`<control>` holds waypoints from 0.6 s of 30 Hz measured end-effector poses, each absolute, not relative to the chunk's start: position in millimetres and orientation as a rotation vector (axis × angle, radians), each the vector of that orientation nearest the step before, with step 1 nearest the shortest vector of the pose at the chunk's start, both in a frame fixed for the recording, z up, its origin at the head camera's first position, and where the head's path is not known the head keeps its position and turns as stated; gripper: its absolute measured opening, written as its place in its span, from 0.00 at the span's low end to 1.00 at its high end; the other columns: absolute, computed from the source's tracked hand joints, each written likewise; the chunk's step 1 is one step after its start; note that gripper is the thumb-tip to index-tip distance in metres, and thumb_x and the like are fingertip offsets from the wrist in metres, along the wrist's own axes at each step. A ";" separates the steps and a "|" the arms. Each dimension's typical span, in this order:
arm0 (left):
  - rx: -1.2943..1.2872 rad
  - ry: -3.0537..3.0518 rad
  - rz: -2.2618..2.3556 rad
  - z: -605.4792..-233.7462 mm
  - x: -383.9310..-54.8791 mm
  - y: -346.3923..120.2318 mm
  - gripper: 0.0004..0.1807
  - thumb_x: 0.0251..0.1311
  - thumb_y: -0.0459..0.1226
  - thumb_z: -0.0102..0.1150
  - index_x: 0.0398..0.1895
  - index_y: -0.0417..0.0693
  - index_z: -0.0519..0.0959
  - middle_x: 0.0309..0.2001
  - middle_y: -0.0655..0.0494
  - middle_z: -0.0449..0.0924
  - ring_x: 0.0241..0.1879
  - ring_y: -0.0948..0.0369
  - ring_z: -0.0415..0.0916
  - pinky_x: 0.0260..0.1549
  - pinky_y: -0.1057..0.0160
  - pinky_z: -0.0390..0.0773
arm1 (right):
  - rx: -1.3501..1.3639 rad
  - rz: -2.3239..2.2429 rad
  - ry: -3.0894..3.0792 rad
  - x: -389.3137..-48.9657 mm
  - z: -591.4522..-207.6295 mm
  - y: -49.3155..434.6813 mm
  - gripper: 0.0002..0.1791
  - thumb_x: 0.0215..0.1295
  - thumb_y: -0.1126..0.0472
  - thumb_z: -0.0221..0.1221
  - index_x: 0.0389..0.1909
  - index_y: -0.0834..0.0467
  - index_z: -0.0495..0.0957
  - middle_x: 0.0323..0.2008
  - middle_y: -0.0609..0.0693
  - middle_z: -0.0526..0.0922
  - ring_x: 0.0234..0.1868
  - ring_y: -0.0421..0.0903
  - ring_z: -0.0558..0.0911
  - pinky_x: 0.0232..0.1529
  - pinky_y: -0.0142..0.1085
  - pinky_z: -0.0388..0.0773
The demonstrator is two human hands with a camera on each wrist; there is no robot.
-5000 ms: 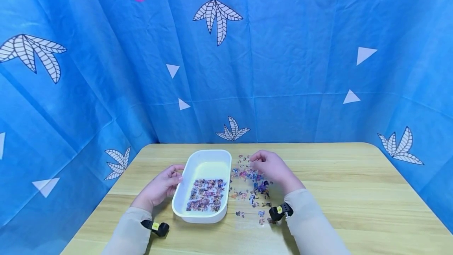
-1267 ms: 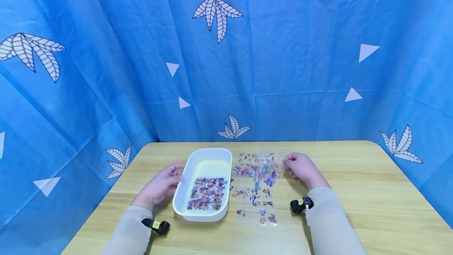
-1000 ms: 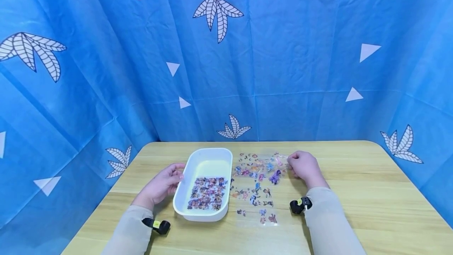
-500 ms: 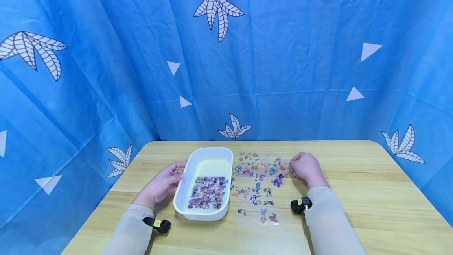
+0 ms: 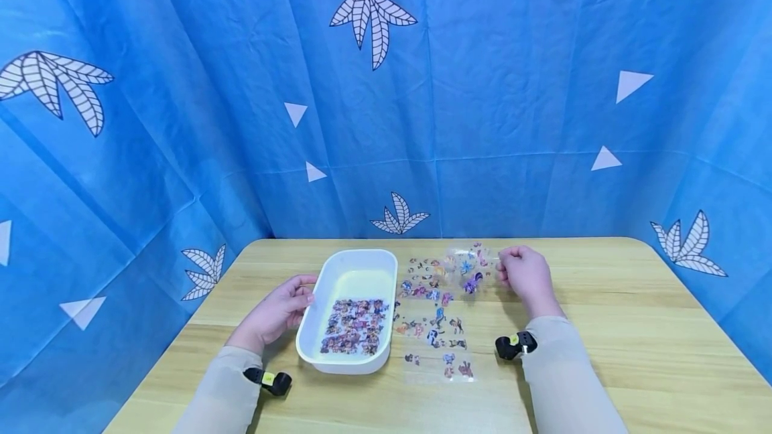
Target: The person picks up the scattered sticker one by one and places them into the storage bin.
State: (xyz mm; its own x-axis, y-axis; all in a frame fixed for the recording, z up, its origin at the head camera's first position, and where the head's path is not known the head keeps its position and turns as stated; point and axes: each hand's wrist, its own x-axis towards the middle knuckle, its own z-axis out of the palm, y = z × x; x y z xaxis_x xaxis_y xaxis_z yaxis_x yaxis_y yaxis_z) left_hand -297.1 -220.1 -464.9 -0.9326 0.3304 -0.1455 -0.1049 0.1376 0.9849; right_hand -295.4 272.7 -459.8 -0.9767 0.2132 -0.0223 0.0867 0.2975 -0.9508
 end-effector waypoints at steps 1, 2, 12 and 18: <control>0.218 2.092 1.857 -465.1 -297.2 -220.4 0.29 0.71 0.33 0.56 0.72 0.38 0.61 0.42 0.47 0.73 0.33 0.60 0.76 0.27 0.66 0.81 | -0.290 1.788 -2.420 -295.4 -458.6 272.5 0.19 0.79 0.58 0.48 0.59 0.68 0.72 0.40 0.57 0.81 0.35 0.47 0.83 0.37 0.39 0.84; 0.216 2.091 1.857 -465.4 -297.2 -220.7 0.29 0.71 0.33 0.57 0.72 0.38 0.61 0.42 0.47 0.73 0.33 0.60 0.76 0.27 0.66 0.81 | -0.293 1.793 -2.404 -295.4 -457.4 272.3 0.19 0.79 0.57 0.48 0.59 0.68 0.72 0.40 0.56 0.81 0.35 0.46 0.83 0.37 0.39 0.84; 0.221 2.085 1.855 -467.3 -298.2 -222.5 0.30 0.71 0.34 0.57 0.72 0.39 0.61 0.42 0.47 0.73 0.33 0.60 0.76 0.27 0.66 0.81 | -0.161 1.961 -2.309 -295.5 -445.5 262.1 0.16 0.79 0.59 0.49 0.54 0.69 0.72 0.35 0.52 0.81 0.31 0.40 0.81 0.35 0.34 0.84; 0.222 2.080 1.863 -468.9 -299.7 -222.2 0.29 0.71 0.33 0.57 0.72 0.38 0.62 0.42 0.47 0.73 0.33 0.60 0.77 0.26 0.66 0.81 | -0.049 2.068 -2.272 -296.0 -437.8 246.4 0.14 0.78 0.60 0.50 0.51 0.70 0.72 0.31 0.49 0.80 0.28 0.39 0.80 0.32 0.33 0.82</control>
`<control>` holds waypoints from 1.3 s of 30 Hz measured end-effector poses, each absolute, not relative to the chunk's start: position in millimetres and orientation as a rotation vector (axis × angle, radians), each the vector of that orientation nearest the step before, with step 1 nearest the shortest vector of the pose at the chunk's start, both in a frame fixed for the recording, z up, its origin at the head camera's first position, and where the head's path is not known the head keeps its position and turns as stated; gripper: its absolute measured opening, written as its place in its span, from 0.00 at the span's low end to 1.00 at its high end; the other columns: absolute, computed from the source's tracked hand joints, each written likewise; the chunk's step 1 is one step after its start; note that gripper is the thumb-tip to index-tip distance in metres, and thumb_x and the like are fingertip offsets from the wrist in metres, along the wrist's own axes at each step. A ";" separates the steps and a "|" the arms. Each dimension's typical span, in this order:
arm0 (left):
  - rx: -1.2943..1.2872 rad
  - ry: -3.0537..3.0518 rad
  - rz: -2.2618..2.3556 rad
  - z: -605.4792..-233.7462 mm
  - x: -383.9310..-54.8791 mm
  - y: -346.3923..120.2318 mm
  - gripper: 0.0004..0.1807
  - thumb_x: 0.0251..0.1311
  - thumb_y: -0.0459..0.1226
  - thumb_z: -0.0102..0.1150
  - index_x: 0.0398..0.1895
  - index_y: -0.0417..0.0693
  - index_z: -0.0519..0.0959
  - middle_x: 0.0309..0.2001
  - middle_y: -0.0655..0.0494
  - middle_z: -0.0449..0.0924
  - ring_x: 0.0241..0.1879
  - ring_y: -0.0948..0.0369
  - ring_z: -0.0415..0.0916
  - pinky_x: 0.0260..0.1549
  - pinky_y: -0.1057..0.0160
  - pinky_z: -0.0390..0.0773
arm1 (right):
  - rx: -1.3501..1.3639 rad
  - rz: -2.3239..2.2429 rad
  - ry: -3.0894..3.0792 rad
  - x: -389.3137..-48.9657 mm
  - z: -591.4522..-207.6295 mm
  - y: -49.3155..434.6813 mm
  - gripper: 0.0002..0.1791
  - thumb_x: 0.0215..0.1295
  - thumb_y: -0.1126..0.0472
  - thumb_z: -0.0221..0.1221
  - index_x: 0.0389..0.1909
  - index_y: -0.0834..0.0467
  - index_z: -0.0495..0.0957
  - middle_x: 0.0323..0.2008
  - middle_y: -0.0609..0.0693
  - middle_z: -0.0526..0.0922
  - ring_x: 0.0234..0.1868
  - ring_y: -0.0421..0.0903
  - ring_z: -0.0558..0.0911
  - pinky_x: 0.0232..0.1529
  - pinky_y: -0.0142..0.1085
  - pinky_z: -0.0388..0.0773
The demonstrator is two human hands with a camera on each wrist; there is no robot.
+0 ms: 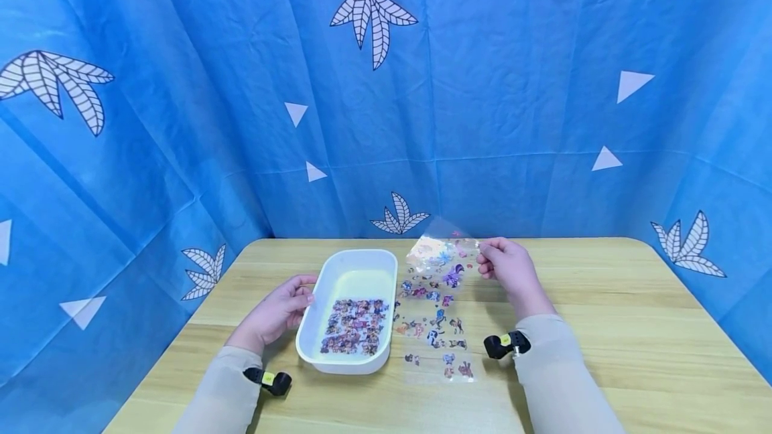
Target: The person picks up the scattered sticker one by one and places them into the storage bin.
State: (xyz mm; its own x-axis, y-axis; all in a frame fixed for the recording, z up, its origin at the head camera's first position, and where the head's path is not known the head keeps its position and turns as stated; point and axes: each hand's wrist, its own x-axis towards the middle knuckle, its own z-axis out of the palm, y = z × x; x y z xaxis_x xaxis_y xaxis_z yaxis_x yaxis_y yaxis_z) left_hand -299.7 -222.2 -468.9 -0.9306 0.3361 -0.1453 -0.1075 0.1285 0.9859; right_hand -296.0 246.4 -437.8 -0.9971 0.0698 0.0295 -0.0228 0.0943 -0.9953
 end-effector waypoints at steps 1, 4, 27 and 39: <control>0.222 2.080 1.864 -469.1 -299.9 -222.1 0.29 0.70 0.33 0.57 0.71 0.38 0.62 0.42 0.47 0.73 0.33 0.60 0.77 0.26 0.66 0.81 | -0.025 2.076 -2.271 -296.0 -436.4 243.9 0.15 0.78 0.61 0.51 0.51 0.70 0.72 0.32 0.49 0.80 0.28 0.40 0.79 0.32 0.32 0.82; 0.221 2.085 1.863 -469.2 -300.1 -221.7 0.29 0.70 0.33 0.57 0.71 0.38 0.62 0.41 0.47 0.73 0.32 0.60 0.77 0.26 0.66 0.81 | 0.027 2.098 -2.273 -295.2 -432.3 236.7 0.15 0.78 0.60 0.51 0.51 0.70 0.72 0.32 0.50 0.79 0.28 0.40 0.79 0.31 0.32 0.82; 0.233 2.085 1.858 -465.7 -297.1 -221.9 0.30 0.71 0.34 0.57 0.72 0.38 0.61 0.43 0.46 0.73 0.33 0.60 0.77 0.27 0.66 0.81 | 0.223 2.096 -2.391 -288.6 -425.0 192.2 0.14 0.76 0.60 0.55 0.50 0.69 0.75 0.35 0.59 0.80 0.29 0.46 0.79 0.34 0.41 0.84; 0.233 2.076 1.862 -465.5 -297.4 -220.8 0.29 0.71 0.34 0.56 0.72 0.38 0.61 0.43 0.46 0.73 0.34 0.59 0.77 0.28 0.65 0.82 | 0.282 2.137 -2.410 -283.9 -428.9 175.5 0.12 0.75 0.62 0.54 0.48 0.67 0.76 0.32 0.57 0.79 0.28 0.47 0.79 0.33 0.43 0.84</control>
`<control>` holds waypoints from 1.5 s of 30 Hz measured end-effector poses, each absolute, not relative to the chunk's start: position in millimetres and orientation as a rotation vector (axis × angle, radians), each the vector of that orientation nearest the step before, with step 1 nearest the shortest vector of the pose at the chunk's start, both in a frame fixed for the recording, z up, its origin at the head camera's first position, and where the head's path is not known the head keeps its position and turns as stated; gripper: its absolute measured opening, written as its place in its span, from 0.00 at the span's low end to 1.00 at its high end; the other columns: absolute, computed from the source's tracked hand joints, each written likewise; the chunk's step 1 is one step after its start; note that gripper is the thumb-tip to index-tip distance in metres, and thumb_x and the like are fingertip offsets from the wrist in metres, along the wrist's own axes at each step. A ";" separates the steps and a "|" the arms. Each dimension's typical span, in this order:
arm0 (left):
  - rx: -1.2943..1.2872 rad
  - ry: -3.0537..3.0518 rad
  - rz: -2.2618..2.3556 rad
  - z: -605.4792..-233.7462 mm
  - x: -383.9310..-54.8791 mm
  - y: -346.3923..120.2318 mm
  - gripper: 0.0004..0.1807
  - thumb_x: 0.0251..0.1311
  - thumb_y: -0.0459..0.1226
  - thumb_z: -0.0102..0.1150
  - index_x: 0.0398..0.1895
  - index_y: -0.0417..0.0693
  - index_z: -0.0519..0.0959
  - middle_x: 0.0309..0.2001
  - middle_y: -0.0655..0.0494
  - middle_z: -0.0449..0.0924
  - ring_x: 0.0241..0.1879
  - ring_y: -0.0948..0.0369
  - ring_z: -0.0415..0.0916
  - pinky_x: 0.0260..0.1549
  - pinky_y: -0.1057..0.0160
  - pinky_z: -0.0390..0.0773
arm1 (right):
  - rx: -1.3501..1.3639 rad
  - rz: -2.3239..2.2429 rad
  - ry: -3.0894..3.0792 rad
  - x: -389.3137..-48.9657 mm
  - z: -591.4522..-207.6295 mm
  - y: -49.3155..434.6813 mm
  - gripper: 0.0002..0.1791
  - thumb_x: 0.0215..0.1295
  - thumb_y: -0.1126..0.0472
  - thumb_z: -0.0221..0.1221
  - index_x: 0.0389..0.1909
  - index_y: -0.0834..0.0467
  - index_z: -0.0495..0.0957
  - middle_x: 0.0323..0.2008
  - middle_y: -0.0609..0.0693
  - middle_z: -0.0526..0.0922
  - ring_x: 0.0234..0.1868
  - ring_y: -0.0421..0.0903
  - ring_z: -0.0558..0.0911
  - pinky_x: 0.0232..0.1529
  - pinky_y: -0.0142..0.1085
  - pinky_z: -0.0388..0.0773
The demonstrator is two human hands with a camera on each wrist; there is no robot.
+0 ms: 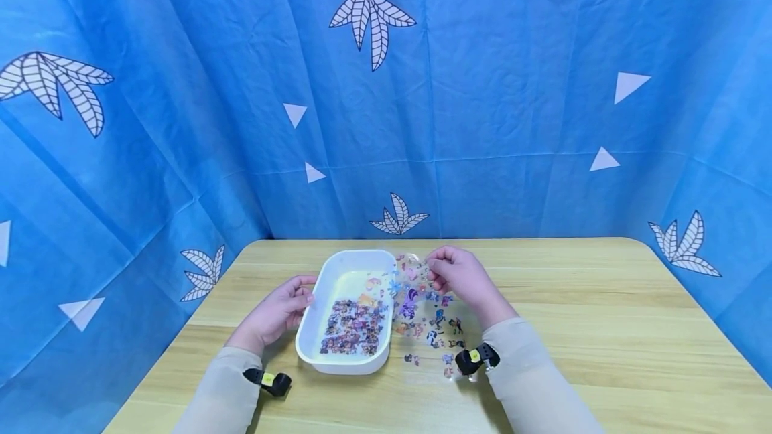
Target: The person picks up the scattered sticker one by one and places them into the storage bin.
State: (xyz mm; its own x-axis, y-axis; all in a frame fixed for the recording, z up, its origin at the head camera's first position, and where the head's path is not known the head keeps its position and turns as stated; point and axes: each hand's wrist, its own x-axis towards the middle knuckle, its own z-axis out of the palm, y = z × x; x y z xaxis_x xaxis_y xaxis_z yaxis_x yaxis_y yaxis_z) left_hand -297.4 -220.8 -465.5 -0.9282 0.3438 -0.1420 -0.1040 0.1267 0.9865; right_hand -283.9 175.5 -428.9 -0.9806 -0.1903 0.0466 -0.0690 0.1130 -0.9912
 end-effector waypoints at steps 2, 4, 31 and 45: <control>0.232 2.077 1.861 -465.8 -297.6 -221.1 0.29 0.71 0.34 0.57 0.72 0.38 0.61 0.43 0.46 0.73 0.34 0.59 0.77 0.28 0.65 0.82 | -0.278 -2.014 2.262 -283.9 -429.6 173.4 0.12 0.76 0.62 0.53 0.49 0.68 0.76 0.33 0.59 0.79 0.29 0.47 0.79 0.32 0.41 0.83; 0.231 2.077 1.861 -466.0 -297.5 -221.4 0.29 0.71 0.33 0.56 0.72 0.38 0.61 0.43 0.46 0.73 0.33 0.59 0.77 0.27 0.66 0.81 | -0.285 -2.011 2.249 -283.8 -430.3 171.0 0.12 0.76 0.62 0.53 0.49 0.68 0.76 0.33 0.60 0.79 0.29 0.47 0.79 0.32 0.40 0.82; 0.242 2.072 1.859 -466.3 -297.2 -222.2 0.30 0.71 0.33 0.55 0.73 0.37 0.59 0.43 0.47 0.72 0.34 0.60 0.76 0.27 0.67 0.80 | -0.381 -1.918 2.166 -278.0 -443.0 140.7 0.12 0.75 0.61 0.53 0.52 0.63 0.77 0.40 0.64 0.83 0.33 0.55 0.80 0.35 0.41 0.82; 0.262 2.091 1.852 -466.9 -296.9 -222.4 0.29 0.71 0.33 0.55 0.72 0.36 0.60 0.44 0.46 0.73 0.36 0.59 0.77 0.29 0.66 0.81 | -0.360 -1.882 2.172 -272.1 -444.3 127.7 0.13 0.75 0.61 0.55 0.50 0.68 0.76 0.38 0.63 0.82 0.32 0.50 0.82 0.37 0.43 0.84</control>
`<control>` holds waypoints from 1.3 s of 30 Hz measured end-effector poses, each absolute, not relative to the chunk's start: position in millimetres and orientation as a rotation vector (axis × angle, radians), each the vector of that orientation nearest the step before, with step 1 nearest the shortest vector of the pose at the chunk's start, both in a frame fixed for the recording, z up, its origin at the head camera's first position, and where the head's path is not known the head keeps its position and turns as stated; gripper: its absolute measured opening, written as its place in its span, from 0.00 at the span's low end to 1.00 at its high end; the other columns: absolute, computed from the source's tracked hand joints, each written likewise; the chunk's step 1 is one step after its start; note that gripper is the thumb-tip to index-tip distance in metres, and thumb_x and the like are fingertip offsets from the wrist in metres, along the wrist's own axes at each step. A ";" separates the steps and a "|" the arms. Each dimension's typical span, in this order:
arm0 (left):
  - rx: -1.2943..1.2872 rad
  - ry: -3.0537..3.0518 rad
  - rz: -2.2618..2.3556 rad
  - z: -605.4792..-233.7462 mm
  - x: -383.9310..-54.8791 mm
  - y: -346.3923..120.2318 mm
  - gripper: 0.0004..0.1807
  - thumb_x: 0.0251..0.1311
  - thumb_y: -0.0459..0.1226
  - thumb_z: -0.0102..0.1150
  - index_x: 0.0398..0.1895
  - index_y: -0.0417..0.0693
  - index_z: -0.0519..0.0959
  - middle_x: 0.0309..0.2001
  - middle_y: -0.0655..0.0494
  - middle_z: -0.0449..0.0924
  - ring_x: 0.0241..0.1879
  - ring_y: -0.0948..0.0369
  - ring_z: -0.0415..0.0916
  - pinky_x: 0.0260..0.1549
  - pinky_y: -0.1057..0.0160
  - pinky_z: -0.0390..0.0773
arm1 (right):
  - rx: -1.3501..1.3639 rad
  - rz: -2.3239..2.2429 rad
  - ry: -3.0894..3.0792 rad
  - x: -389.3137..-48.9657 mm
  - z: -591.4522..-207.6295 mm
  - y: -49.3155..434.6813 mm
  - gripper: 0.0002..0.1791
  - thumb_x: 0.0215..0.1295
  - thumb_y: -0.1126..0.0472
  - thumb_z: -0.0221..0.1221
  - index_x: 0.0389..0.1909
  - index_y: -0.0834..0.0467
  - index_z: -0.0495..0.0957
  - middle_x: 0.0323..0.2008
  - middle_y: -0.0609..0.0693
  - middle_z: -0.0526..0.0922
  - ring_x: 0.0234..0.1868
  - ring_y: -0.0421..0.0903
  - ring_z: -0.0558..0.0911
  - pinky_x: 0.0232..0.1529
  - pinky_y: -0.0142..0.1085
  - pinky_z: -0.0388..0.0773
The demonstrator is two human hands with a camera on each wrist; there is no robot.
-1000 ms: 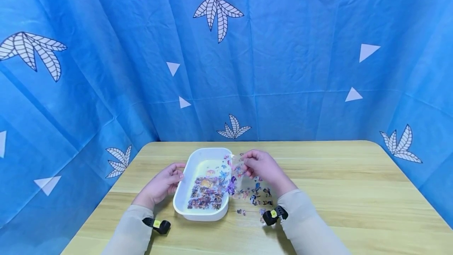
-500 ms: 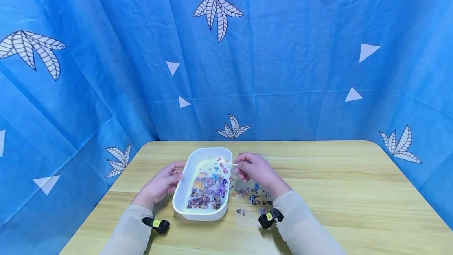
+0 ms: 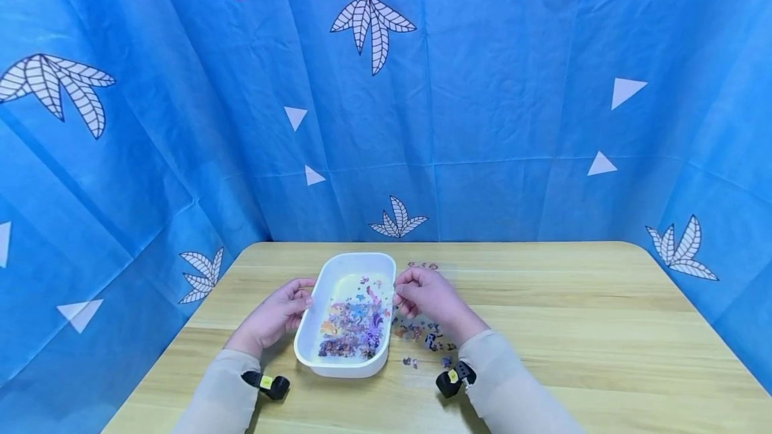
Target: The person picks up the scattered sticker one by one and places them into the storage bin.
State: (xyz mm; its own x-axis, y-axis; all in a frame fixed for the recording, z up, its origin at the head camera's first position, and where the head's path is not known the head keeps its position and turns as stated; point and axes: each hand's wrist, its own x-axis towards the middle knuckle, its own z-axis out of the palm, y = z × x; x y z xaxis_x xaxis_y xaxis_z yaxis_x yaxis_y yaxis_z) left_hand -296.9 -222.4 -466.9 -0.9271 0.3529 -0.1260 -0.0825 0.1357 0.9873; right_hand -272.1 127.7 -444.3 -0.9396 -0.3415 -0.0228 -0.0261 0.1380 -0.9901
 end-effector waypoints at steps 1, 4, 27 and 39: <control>0.265 2.089 1.853 -466.7 -296.9 -222.4 0.29 0.71 0.33 0.55 0.72 0.36 0.60 0.44 0.46 0.73 0.36 0.59 0.77 0.30 0.66 0.81 | -0.359 -1.879 2.178 -271.9 -444.8 127.0 0.13 0.75 0.61 0.55 0.50 0.68 0.75 0.37 0.62 0.82 0.32 0.51 0.82 0.37 0.43 0.84; 0.269 2.083 1.858 -466.2 -297.0 -222.2 0.30 0.71 0.33 0.55 0.72 0.35 0.59 0.44 0.46 0.73 0.37 0.59 0.77 0.31 0.66 0.82 | -0.347 -1.878 2.183 -271.8 -445.9 124.8 0.13 0.74 0.61 0.56 0.51 0.67 0.75 0.37 0.61 0.82 0.33 0.51 0.83 0.38 0.45 0.84; 0.278 2.061 1.870 -469.4 -298.2 -222.2 0.30 0.71 0.32 0.55 0.73 0.36 0.59 0.43 0.46 0.73 0.35 0.60 0.77 0.29 0.66 0.81 | -0.422 -1.695 2.380 -265.3 -445.9 115.8 0.10 0.74 0.58 0.56 0.44 0.61 0.79 0.29 0.57 0.80 0.28 0.50 0.78 0.36 0.46 0.79; 0.275 2.058 1.868 -469.0 -297.7 -222.2 0.31 0.71 0.32 0.56 0.73 0.36 0.59 0.43 0.47 0.73 0.35 0.60 0.76 0.28 0.67 0.80 | -0.329 -1.669 2.415 -268.5 -448.7 121.6 0.07 0.72 0.57 0.58 0.42 0.57 0.80 0.28 0.55 0.79 0.29 0.51 0.78 0.37 0.44 0.78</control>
